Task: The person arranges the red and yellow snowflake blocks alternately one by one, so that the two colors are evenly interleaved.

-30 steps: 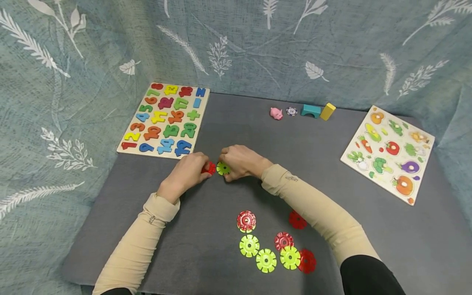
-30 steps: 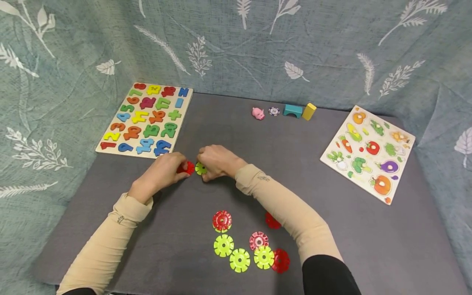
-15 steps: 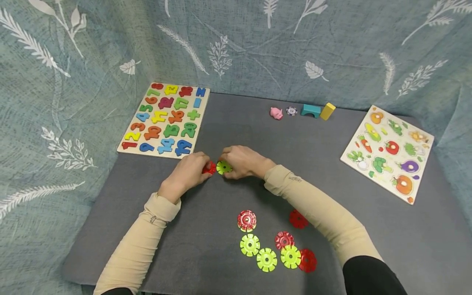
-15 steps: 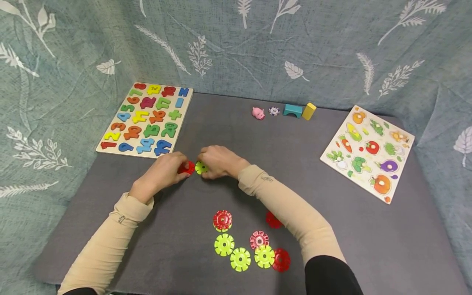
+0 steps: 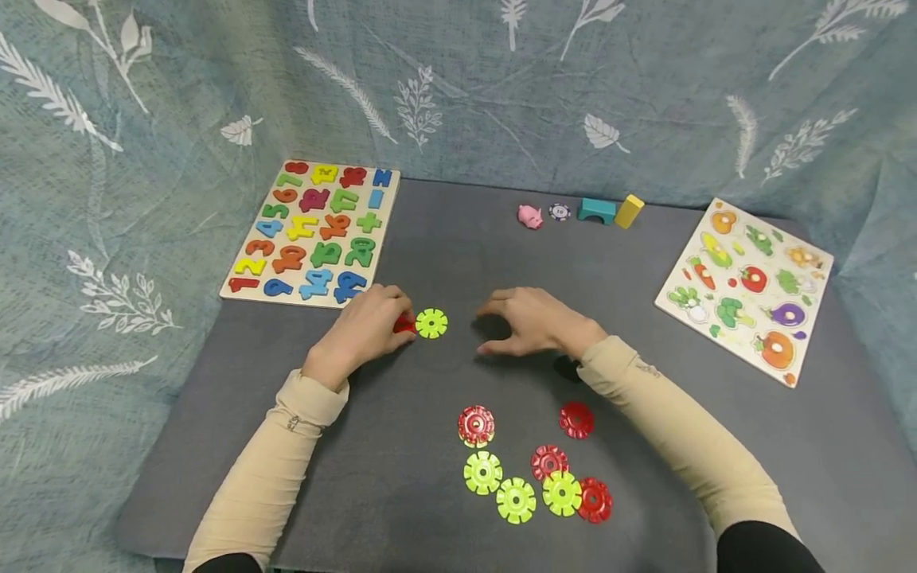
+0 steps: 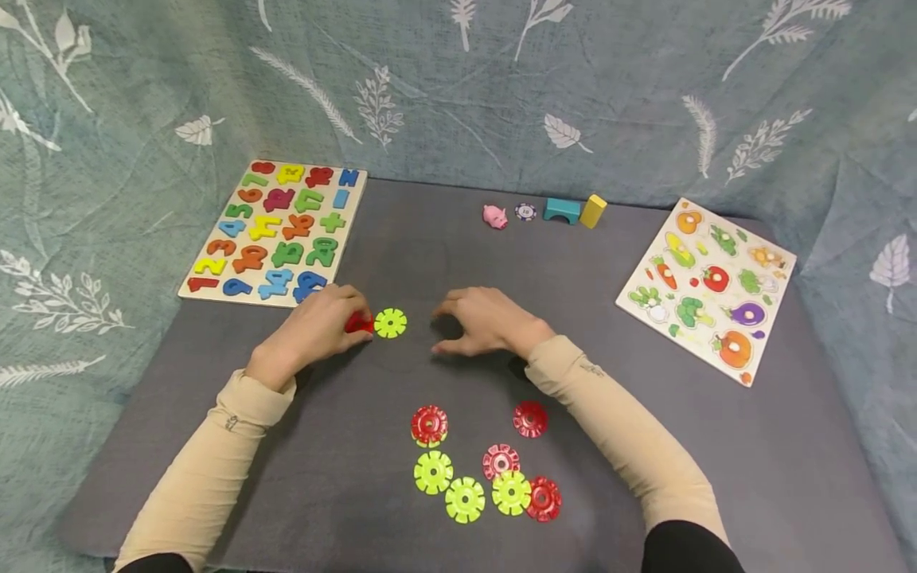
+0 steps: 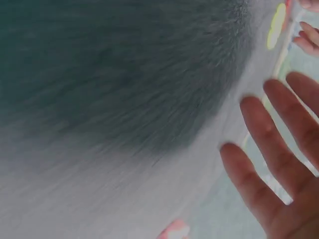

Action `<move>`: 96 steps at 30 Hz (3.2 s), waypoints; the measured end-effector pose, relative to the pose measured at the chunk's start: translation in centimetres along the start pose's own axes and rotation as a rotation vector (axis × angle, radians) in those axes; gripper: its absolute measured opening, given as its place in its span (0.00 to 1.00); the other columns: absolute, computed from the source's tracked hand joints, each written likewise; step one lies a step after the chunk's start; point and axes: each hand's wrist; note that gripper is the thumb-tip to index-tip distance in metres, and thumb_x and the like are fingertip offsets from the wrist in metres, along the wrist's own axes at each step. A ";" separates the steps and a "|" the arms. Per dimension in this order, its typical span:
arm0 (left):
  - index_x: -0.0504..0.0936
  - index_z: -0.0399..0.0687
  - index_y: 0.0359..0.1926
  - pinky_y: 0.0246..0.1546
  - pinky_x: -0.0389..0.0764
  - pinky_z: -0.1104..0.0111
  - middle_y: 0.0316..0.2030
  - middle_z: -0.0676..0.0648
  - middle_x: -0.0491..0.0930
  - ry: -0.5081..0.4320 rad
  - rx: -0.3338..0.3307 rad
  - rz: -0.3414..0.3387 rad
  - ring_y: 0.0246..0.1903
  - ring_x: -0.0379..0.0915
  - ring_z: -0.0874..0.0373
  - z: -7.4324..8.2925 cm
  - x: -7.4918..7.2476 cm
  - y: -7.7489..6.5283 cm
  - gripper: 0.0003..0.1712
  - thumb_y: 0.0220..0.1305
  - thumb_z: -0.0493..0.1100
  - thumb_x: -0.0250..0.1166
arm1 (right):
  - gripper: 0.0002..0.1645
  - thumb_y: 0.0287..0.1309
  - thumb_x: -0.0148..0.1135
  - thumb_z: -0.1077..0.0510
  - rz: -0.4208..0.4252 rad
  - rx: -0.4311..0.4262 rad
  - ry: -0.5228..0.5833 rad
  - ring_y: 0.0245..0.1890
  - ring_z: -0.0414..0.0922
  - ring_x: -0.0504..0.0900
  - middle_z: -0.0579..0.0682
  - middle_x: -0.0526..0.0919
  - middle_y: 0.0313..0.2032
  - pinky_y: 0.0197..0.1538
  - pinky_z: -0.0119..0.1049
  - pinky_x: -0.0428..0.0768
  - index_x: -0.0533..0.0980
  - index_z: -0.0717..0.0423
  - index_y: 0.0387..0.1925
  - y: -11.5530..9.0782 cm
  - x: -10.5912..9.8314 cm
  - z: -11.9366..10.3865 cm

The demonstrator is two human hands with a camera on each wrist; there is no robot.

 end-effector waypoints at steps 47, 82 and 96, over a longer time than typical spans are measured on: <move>0.73 0.41 0.35 0.32 0.72 0.63 0.26 0.48 0.73 -0.070 0.080 -0.032 0.27 0.69 0.56 1.9 1.3 3.2 0.19 0.52 0.42 0.75 | 0.30 0.41 0.70 0.52 -0.035 0.091 0.116 0.34 0.38 0.73 0.46 0.76 0.43 0.37 0.30 0.75 0.76 0.55 0.50 -6.2 0.5 -0.6; 0.72 0.43 0.25 0.27 0.68 0.65 0.21 0.49 0.71 -0.065 0.084 0.000 0.22 0.67 0.56 1.6 1.9 2.7 0.18 0.48 0.41 0.77 | 0.32 0.49 0.70 0.51 -0.144 0.175 0.102 0.44 0.47 0.77 0.52 0.77 0.50 0.50 0.39 0.78 0.75 0.56 0.57 5.4 0.9 -0.7; 0.74 0.42 0.26 0.28 0.70 0.63 0.22 0.48 0.73 -0.045 0.069 -0.005 0.24 0.68 0.55 1.7 1.9 2.7 0.17 0.49 0.42 0.76 | 0.29 0.54 0.68 0.46 -0.066 0.088 0.065 0.45 0.45 0.77 0.50 0.76 0.52 0.51 0.41 0.77 0.76 0.50 0.57 3.5 0.7 0.2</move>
Point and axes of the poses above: each hand's wrist, its own y-axis towards the middle knuckle, its own x-axis out of the palm, z = x × y
